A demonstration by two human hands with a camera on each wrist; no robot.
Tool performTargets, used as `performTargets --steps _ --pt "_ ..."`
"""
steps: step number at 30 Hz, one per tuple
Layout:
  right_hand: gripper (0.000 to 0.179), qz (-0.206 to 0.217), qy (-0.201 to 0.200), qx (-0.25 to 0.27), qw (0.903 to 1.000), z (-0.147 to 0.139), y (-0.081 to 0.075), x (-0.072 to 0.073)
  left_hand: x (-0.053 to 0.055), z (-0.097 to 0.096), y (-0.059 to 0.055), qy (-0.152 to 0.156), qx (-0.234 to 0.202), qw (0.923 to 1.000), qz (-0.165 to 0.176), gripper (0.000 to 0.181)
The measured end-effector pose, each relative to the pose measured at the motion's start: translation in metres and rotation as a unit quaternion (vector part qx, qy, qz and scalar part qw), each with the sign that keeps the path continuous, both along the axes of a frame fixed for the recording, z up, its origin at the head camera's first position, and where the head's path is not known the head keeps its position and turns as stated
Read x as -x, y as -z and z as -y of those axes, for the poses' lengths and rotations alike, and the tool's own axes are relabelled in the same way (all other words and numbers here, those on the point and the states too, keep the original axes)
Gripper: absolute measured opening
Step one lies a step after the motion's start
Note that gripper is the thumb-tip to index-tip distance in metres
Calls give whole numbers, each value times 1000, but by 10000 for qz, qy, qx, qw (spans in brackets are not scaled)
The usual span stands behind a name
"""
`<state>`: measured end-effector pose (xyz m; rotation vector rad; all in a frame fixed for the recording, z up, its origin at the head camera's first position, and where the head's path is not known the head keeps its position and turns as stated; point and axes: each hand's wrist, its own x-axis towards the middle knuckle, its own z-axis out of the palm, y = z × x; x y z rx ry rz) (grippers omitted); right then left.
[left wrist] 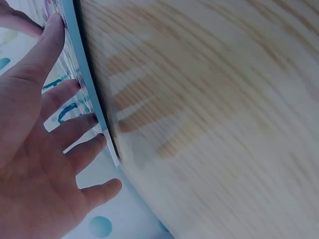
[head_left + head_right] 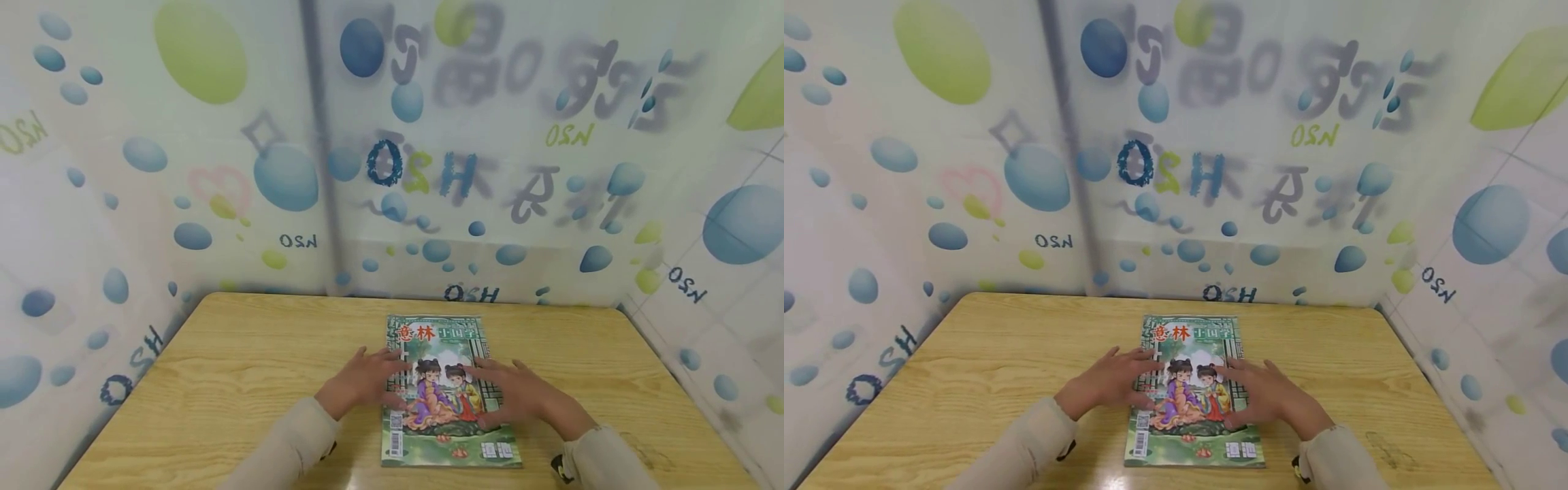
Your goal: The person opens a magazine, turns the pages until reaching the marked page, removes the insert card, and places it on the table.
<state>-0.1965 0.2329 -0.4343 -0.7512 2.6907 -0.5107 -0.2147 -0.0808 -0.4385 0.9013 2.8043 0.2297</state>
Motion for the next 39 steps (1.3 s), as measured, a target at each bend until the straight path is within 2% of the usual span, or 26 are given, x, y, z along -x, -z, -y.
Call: performTargets --steps 5,12,17,24,30,39 --pt "96 194 -312 143 9992 -3 0 -1 1 7 1 17 -159 9998 114 71" --pt "110 352 -624 328 9969 -8 -2 -5 1 13 0 75 -281 9994 174 71" --pt "117 592 -608 402 9956 -10 -3 -8 1 14 1 84 -340 9991 236 71" --pt "124 491 -735 275 9957 -8 -2 -11 1 15 1 79 -347 9991 249 71" --pt "123 486 -727 299 9957 -8 -2 -13 1 15 0 116 -353 9991 223 71" --pt "122 246 -936 355 9947 -12 2 -11 -1 14 -2 171 -396 9988 247 71"
